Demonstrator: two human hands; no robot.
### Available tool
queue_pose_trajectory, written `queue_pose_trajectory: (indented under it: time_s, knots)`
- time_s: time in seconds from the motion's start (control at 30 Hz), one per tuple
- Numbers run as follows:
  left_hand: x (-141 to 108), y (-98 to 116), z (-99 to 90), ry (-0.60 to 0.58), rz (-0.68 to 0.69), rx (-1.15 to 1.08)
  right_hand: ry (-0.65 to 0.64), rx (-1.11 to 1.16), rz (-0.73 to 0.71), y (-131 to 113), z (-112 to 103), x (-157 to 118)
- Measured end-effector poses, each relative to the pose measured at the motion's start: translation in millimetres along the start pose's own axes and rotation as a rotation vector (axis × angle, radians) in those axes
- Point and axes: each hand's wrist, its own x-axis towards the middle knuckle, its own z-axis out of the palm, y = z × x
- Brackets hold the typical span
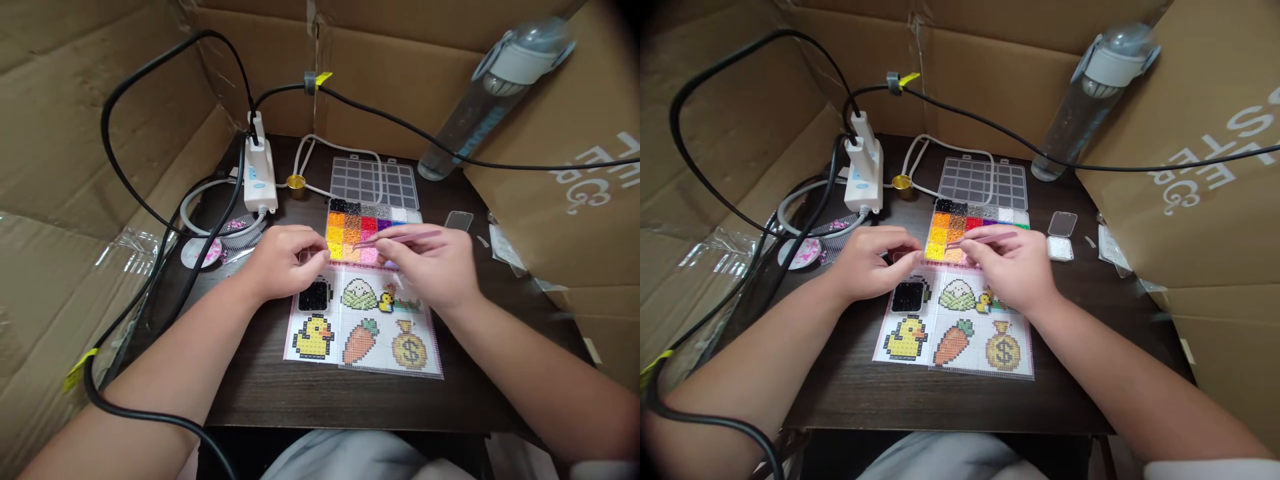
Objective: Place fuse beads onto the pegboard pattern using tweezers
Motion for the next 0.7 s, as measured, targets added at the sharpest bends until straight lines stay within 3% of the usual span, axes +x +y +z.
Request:
queue_pose_trajectory:
  time_s: [0.2,0.7]
  knots:
    - [-1.2,-1.5,1.9,0.018,0.022,-0.003,-0.002,0.153,0.185,26.6,33.0,8.3]
    - [-1.1,-1.0,3.7,0.012,0.016,-0.009,-0.035,0.141,0.182,27.0,38.4,10.3]
